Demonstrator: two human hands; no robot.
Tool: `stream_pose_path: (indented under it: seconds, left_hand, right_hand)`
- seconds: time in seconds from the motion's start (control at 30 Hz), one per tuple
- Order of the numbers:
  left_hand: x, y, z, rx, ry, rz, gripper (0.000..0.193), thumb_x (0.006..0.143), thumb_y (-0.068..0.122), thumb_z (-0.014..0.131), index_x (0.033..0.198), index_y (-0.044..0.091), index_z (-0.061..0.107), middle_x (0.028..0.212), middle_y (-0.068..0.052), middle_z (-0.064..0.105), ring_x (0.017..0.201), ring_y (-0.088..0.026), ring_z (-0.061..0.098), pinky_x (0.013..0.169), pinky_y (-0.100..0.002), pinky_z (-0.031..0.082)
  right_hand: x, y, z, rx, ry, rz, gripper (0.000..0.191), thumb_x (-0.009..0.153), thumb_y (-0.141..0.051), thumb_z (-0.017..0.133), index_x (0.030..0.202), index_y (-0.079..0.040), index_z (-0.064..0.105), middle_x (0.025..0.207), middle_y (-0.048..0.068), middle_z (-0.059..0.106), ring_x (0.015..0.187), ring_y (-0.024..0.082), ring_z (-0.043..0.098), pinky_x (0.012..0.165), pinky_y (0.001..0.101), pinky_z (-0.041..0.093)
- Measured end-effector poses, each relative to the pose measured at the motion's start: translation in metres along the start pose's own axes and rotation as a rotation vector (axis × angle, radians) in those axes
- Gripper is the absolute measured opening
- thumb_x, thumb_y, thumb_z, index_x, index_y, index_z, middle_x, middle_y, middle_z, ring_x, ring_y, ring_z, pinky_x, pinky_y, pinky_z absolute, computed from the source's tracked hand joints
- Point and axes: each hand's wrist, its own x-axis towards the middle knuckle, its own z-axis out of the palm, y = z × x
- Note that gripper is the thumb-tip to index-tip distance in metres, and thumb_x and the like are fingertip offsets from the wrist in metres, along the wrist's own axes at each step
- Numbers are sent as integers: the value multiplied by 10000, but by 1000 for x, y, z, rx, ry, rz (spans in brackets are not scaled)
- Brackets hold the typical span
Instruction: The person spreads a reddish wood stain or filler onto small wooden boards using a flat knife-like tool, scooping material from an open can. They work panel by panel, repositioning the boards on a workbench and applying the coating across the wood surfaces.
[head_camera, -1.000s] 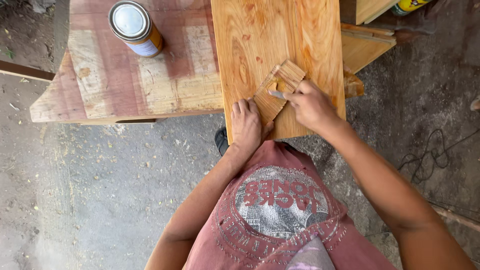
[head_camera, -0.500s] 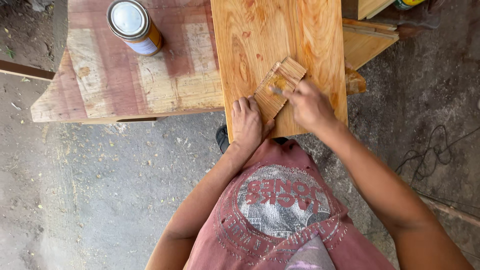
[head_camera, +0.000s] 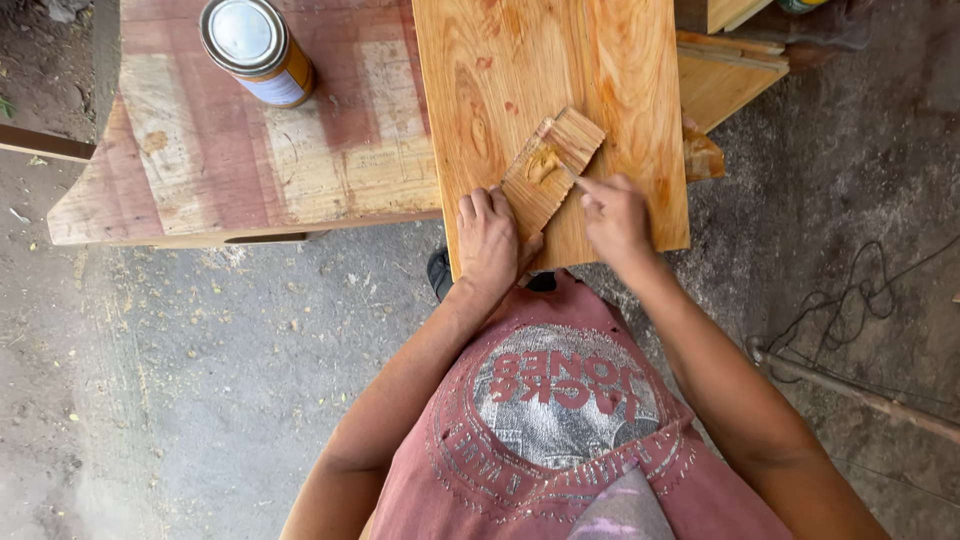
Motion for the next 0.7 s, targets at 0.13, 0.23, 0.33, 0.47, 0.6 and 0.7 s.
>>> stream_pose_path:
  seconds: [0.13,0.23,0.33,0.47,0.6,0.7]
  left_hand:
    - [2,-1,1,13,24,2,963,656,436,864,1317,-158,494,1121,-214,517,1057,-366,497,965,-435,437]
    - [2,1,2,0,42,1,943,669,430,866,1321,-144,497,1126,-214,518,1063,-368,500,953,-438,439]
    - [-2,1,3,-8,25,-2,957,662,433,869,1321,-148,490,1121,-211,515,1064,-365,502,959,-438,443]
    - [2,0,5,1,36,5,951,650,422,869,1318,-138,491,1128,-205,514,1075,-366,502,956,-432,449]
    - [1,1,4,-4,-10,-12,963,659,426,873,1320,-153,478,1127,-217,509,1065,-370,501,936,-438,447]
    - [1,1,1,-23,14,4,956,650,417,874,1305,-154,478,1130,-216,509,1071,-370,500,949,-438,447]
  right_hand:
    - [5,1,-1,-34,-77,-69,260,949,-29,691,1182,-101,782,840,118,630,770,240,602,669,351,510]
    - [7,0,-4,-13,54,-170,260,980,-14,675,1212,-85,768,906,126,646,808,232,613,711,354,511]
    - [10,-2,-8,60,9,-156,262,981,-12,658,1218,-79,747,912,116,643,798,207,623,681,341,502]
    - [21,-6,-13,-57,-125,-33,244,958,-53,692,1165,-128,797,847,103,640,738,239,606,631,334,503]
    - [32,-8,-10,13,-4,-134,265,961,-25,691,1209,-72,772,884,110,651,783,238,631,681,359,506]
    - [38,-7,-13,35,-80,-228,249,936,-28,699,1173,-65,763,915,101,671,804,223,655,696,341,536]
